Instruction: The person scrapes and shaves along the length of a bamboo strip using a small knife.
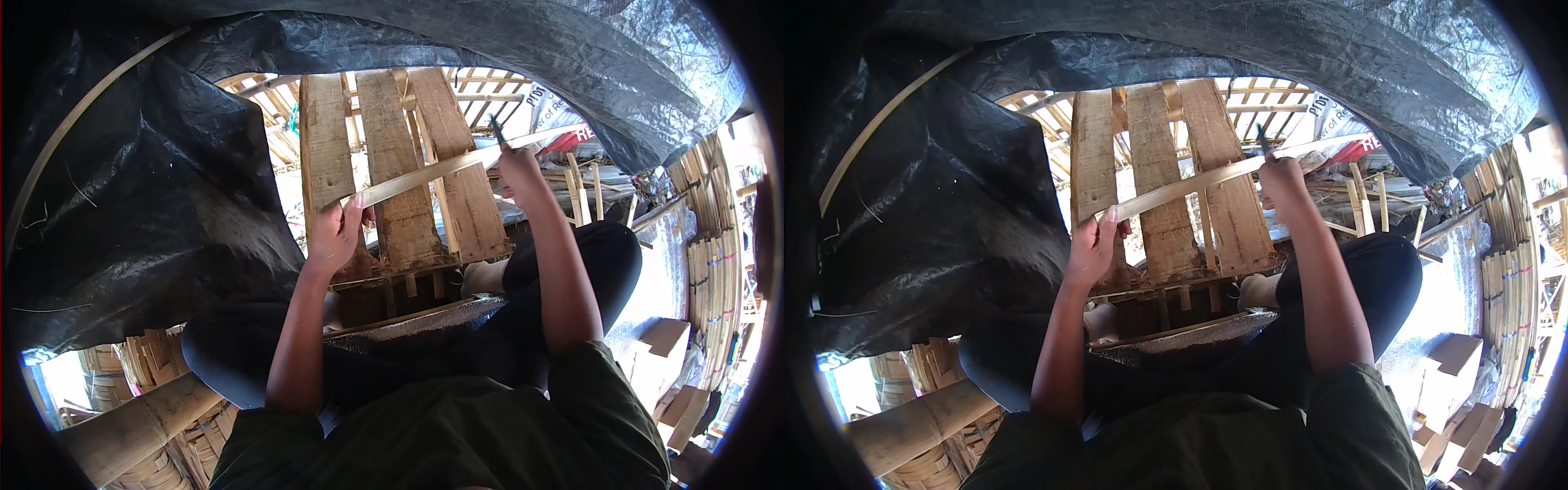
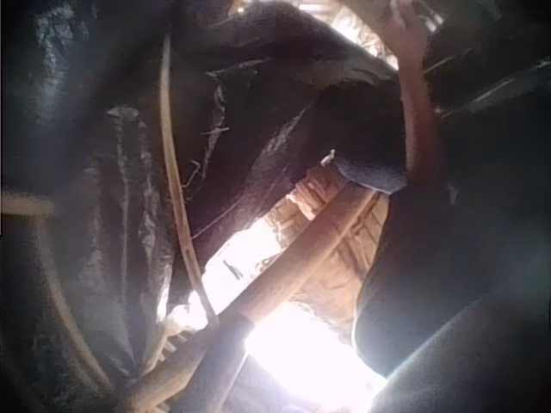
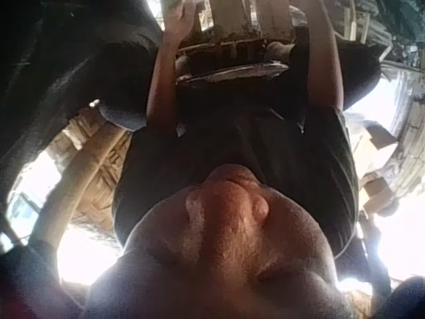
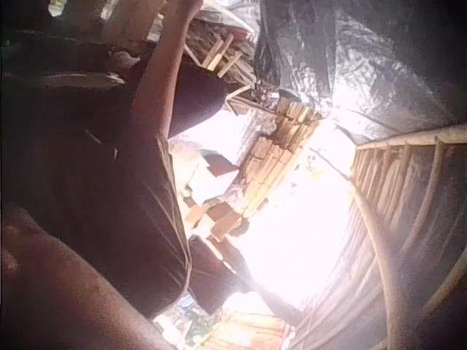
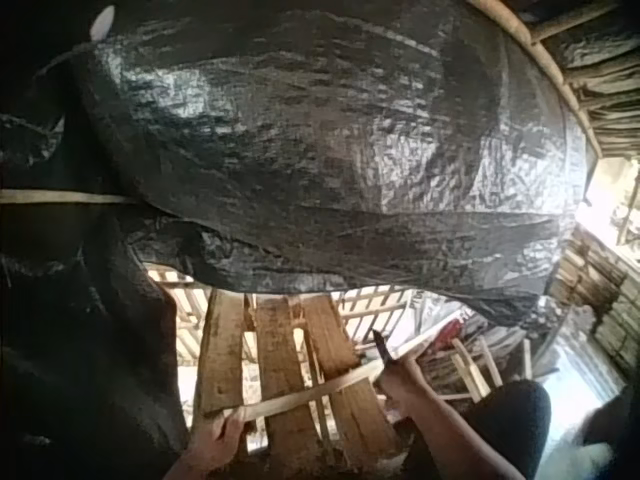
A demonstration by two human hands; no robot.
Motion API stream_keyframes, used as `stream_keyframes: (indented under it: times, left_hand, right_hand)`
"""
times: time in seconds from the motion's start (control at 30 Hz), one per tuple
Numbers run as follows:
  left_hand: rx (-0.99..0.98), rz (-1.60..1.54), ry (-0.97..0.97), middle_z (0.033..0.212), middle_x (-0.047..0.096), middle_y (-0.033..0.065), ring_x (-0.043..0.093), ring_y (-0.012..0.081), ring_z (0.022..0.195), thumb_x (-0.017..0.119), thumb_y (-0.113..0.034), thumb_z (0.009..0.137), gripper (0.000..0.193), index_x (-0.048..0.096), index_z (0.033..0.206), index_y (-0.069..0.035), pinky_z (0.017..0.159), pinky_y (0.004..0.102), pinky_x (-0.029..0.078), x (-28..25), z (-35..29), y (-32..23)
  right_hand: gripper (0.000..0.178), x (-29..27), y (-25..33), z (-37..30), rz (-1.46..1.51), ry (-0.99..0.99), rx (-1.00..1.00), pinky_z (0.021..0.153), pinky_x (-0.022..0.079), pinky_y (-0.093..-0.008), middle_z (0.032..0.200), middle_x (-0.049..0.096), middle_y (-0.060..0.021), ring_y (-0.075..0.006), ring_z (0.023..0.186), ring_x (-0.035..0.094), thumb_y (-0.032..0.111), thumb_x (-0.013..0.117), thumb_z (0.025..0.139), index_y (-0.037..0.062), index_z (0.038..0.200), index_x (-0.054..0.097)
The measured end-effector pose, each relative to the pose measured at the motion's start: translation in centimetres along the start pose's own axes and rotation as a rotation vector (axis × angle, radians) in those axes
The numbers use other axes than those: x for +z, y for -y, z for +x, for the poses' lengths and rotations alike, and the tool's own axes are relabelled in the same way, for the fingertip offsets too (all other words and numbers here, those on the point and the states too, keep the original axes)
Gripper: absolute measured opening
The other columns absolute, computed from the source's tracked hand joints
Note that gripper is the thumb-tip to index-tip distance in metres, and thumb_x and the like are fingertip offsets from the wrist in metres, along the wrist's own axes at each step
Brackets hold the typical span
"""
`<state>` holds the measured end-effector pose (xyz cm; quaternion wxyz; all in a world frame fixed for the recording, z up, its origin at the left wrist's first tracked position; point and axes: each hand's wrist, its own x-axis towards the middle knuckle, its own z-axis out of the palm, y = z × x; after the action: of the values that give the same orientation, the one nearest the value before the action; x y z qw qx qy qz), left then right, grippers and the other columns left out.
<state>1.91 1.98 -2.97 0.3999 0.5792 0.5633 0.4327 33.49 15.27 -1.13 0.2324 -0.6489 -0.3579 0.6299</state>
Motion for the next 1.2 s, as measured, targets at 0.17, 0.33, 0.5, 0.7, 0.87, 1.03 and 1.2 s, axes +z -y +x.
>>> stream_keyframes:
  times: [0.17,0.33,0.5,0.7,0.87,1.03,1.2]
  left_hand:
    - [0.009,-0.056,0.005,0.078,0.062,0.0036,0.057,0.0108,0.074,0.043,-0.025,0.108,0.037,0.062,0.091,0.001,0.072,0.0288,0.049,0.1,-0.2,0.0]
    - [-0.01,0.056,0.023,0.079,0.06,0.003,0.055,0.0101,0.076,0.041,-0.023,0.109,0.036,0.061,0.091,0.001,0.074,0.0288,0.048,-0.2,0.1,0.4]
    - [0.052,-0.055,0.023,0.079,0.059,0.0021,0.055,0.0104,0.075,0.041,-0.024,0.109,0.036,0.061,0.09,0.0,0.074,0.0291,0.047,0.2,0.1,0.0]
    - [0.025,0.006,0.032,0.078,0.059,0.0025,0.055,0.0106,0.074,0.041,-0.023,0.109,0.035,0.06,0.09,0.0,0.073,0.0297,0.048,0.2,-0.1,-0.9]
    - [0.078,-0.016,0.018,0.079,0.06,0.0034,0.056,0.011,0.075,0.041,-0.022,0.109,0.034,0.06,0.092,0.0,0.073,0.0297,0.048,0.2,0.0,-0.2]
    - [0.035,-0.039,-0.002,0.079,0.06,0.0033,0.056,0.0108,0.075,0.042,-0.022,0.109,0.033,0.06,0.092,0.001,0.073,0.0298,0.049,-0.3,-0.4,0.4]
    - [0.038,-0.005,0.007,0.079,0.061,0.0037,0.056,0.0102,0.074,0.043,-0.021,0.108,0.032,0.061,0.094,0.002,0.071,0.0295,0.049,0.1,-0.1,0.0]
  right_hand:
    - [0.025,3.3,-1.3,-1.0,-0.171,-0.13,-0.032,0.038,0.035,-0.0345,0.064,0.05,-0.0042,-0.0158,0.044,0.044,0.02,0.05,0.1,0.001,0.084,0.055]
    - [0.016,0.9,-0.8,-1.1,-0.017,-0.44,-0.135,0.038,0.035,-0.0337,0.067,0.05,-0.0061,-0.0165,0.045,0.043,0.012,0.049,0.096,-0.0008,0.09,0.057]
    - [0.02,1.1,-0.9,-2.5,0.18,0.122,0.062,0.041,0.035,-0.031,0.067,0.049,-0.0041,-0.0146,0.044,0.036,0.017,0.049,0.099,-0.0009,0.094,0.057]
    - [0.023,5.2,-2.0,-3.2,-0.101,-0.296,-0.078,0.041,0.025,-0.03,0.063,0.04,0.0005,-0.0107,0.045,0.032,0.022,0.043,0.104,0.0051,0.09,0.049]
    - [0.024,0.5,0.1,-2.7,0.4,0.026,-0.08,0.041,0.023,-0.0288,0.062,0.037,0.0026,-0.01,0.045,0.029,0.023,0.039,0.107,0.0099,0.087,0.044]
    - [0.021,6.7,-1.5,-5.1,0.051,0.023,-0.032,0.04,0.021,-0.0281,0.061,0.034,0.0043,-0.0073,0.046,0.028,0.017,0.04,0.105,0.0109,0.086,0.042]
    - [0.017,-2.0,-0.6,-1.3,0.61,-0.177,-0.369,0.04,0.026,-0.0296,0.063,0.044,-0.0006,-0.0104,0.047,0.036,0.008,0.047,0.097,0.0069,0.08,0.05]
